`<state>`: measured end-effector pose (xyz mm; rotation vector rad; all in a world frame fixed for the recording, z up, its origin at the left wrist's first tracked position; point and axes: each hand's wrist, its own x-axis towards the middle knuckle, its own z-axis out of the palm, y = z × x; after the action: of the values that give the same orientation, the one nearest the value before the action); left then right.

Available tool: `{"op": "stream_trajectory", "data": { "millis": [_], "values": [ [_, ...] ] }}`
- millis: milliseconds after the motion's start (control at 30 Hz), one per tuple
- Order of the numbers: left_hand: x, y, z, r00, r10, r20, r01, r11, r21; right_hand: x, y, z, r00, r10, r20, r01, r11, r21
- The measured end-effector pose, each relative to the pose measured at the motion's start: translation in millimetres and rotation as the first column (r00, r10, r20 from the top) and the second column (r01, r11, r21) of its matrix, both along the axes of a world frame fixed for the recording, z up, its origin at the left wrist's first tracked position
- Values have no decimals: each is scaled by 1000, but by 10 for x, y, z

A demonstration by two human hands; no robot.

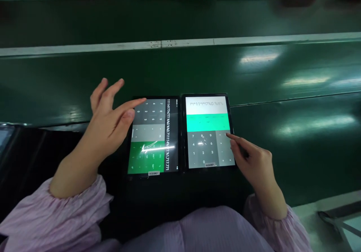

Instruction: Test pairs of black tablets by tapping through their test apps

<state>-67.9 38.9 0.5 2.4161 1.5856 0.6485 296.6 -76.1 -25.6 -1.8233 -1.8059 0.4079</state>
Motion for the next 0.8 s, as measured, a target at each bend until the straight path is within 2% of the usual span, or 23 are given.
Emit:
{"op": "stream_trajectory", "data": {
  "millis": [267,433,533,633,800],
  "values": [
    [-88,-545,87,993,-116,3,116,990,-81,0,3,-25,999,15,42,-17,999,46],
    [-142,-778,114,959,-283,-26,277,951,-139,-17,9,-9,998,37,59,-42,996,78],
    [-166,-902,77,948,-319,-14,312,933,-182,-17,4,5,997,43,64,-47,997,68],
    [-216,-990,-8,960,-280,-11,270,937,-220,-21,-1,11,996,52,73,-59,994,92],
    [-304,-967,-144,952,-298,-72,278,938,-208,-48,-9,0,993,66,99,-76,992,102]
  ]
}}
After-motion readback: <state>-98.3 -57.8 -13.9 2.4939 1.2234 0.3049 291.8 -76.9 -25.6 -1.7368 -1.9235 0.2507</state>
